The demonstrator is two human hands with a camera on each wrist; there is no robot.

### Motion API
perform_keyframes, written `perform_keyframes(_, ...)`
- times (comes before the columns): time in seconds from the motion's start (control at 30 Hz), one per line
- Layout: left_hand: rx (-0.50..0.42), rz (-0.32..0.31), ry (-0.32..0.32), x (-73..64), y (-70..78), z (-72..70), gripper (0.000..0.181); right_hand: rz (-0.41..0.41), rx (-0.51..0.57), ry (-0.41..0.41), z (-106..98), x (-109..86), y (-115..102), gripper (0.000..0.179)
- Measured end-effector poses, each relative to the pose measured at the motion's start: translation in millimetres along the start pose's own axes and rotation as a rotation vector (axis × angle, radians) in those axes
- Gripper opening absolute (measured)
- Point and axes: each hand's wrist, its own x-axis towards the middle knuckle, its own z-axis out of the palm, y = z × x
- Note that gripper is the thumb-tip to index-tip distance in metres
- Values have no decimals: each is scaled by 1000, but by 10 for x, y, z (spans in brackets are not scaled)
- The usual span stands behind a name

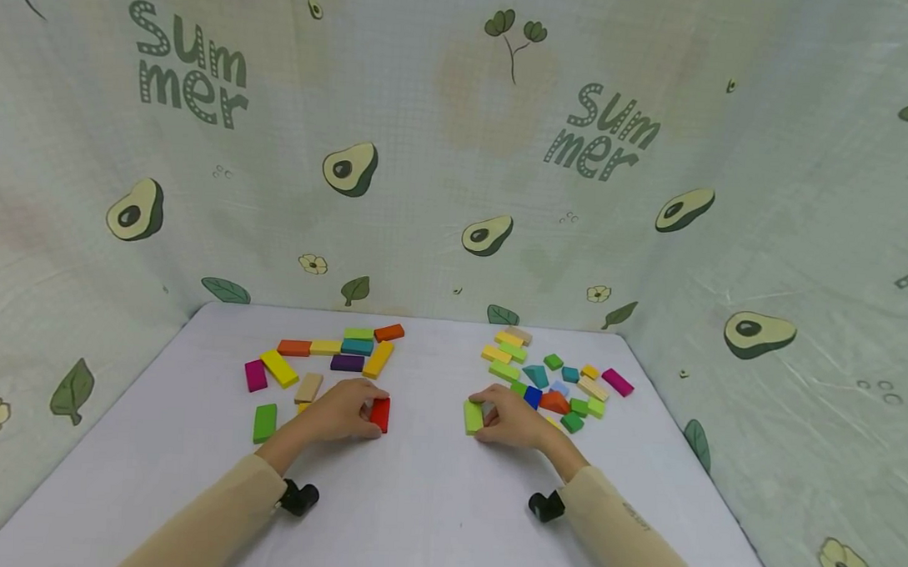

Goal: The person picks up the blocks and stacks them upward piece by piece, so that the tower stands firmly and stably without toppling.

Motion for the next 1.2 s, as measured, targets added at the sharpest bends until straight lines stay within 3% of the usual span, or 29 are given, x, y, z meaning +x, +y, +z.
perform_keyframes(0.2,2,41,-2,86,69,91,58,-38,0,-1,68,54,-100,57)
perform_keyframes(0.43,3,73,-5,136,198,157,57,-16,23,-5,130,105,-193,56)
perform_keyframes(0.87,-10,80,-21,251,290,265,57,-19,58,6,236,204,-282,55)
perform_keyframes(1.2,-24,71,-24,274,319,272,57,-17,121,9,322,275,-382,58)
